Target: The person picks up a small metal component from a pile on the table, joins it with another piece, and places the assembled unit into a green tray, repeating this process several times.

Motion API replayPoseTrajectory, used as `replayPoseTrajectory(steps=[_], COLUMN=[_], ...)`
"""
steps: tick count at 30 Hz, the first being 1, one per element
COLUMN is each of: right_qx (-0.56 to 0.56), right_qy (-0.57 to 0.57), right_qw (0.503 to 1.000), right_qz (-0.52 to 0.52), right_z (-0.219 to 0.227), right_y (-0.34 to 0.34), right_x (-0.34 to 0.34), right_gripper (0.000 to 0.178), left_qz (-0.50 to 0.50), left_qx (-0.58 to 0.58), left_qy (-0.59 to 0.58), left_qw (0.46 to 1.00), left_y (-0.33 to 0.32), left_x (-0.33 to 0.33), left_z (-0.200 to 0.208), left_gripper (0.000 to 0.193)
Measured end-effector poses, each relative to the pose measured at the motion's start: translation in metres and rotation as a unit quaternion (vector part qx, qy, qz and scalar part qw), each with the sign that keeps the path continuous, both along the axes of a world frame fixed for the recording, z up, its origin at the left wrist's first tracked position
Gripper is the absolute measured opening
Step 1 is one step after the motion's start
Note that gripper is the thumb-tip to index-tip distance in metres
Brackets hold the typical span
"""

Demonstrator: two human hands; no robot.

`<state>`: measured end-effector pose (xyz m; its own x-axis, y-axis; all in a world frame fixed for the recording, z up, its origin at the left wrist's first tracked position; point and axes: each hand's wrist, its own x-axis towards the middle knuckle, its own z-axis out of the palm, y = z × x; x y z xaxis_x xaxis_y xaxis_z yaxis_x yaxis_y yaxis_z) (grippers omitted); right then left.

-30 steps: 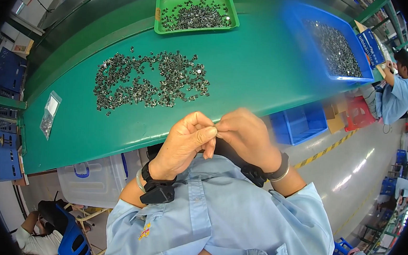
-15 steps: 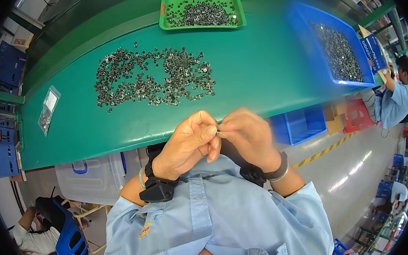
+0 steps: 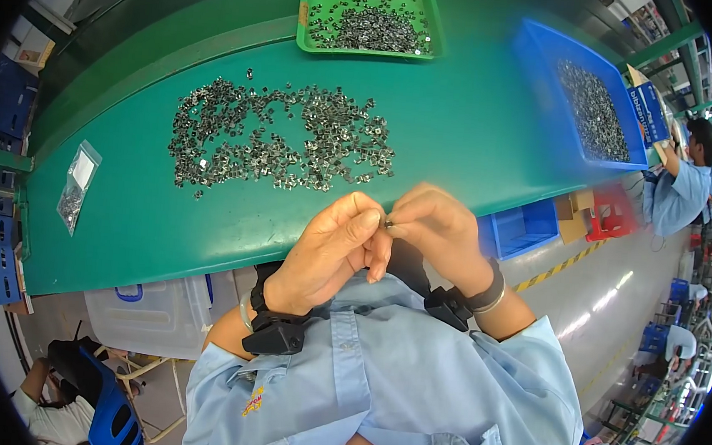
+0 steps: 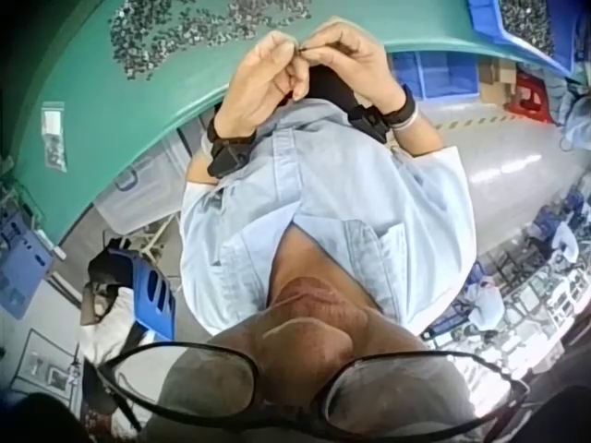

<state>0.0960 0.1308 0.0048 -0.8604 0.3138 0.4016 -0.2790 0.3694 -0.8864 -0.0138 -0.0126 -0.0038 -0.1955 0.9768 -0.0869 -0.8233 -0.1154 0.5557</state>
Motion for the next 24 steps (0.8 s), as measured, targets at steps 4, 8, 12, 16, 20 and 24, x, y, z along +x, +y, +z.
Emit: replayPoseTrajectory(steps=[4,8,12,16,20,24], right_qx=[-0.067,-0.082,0.049,0.155,0.224,0.275], right_qy=[-0.017,-0.136,-0.113,-0.027,-0.146,-0.254], right_qw=[0.997,0.985,0.987,0.974,0.963,0.927], right_qz=[0.015,-0.063,-0.102,-0.162,-0.044,0.018], right_z=[0.003,0.031,0.062,0.067,0.033,0.021], right_y=[0.005,0.051,0.108,0.121,0.11,0.094], right_x=[-0.008,-0.048,-0.108,-0.124,-0.1,-0.084], right_gripper=[0.011,0.009,0.013,0.019,0.02,0.016], left_qz=[-0.007,0.03,0.026,0.017,0.014,-0.011], left_qx=[0.005,-0.022,-0.003,0.008,0.007,0.017], left_qy=[0.007,0.01,0.004,-0.021,-0.034,-0.025], left_qw=[1.0,0.999,1.0,1.0,0.999,0.999], left_y=[0.0,-0.002,-0.002,-0.001,-0.005,-0.002], left_x=[-0.009,-0.016,-0.017,-0.021,-0.021,-0.021], left_z=[-0.002,-0.007,-0.008,-0.008,-0.01,-0.014], left_gripper=[0.017,0.018,0.021,0.02,0.019,0.019])
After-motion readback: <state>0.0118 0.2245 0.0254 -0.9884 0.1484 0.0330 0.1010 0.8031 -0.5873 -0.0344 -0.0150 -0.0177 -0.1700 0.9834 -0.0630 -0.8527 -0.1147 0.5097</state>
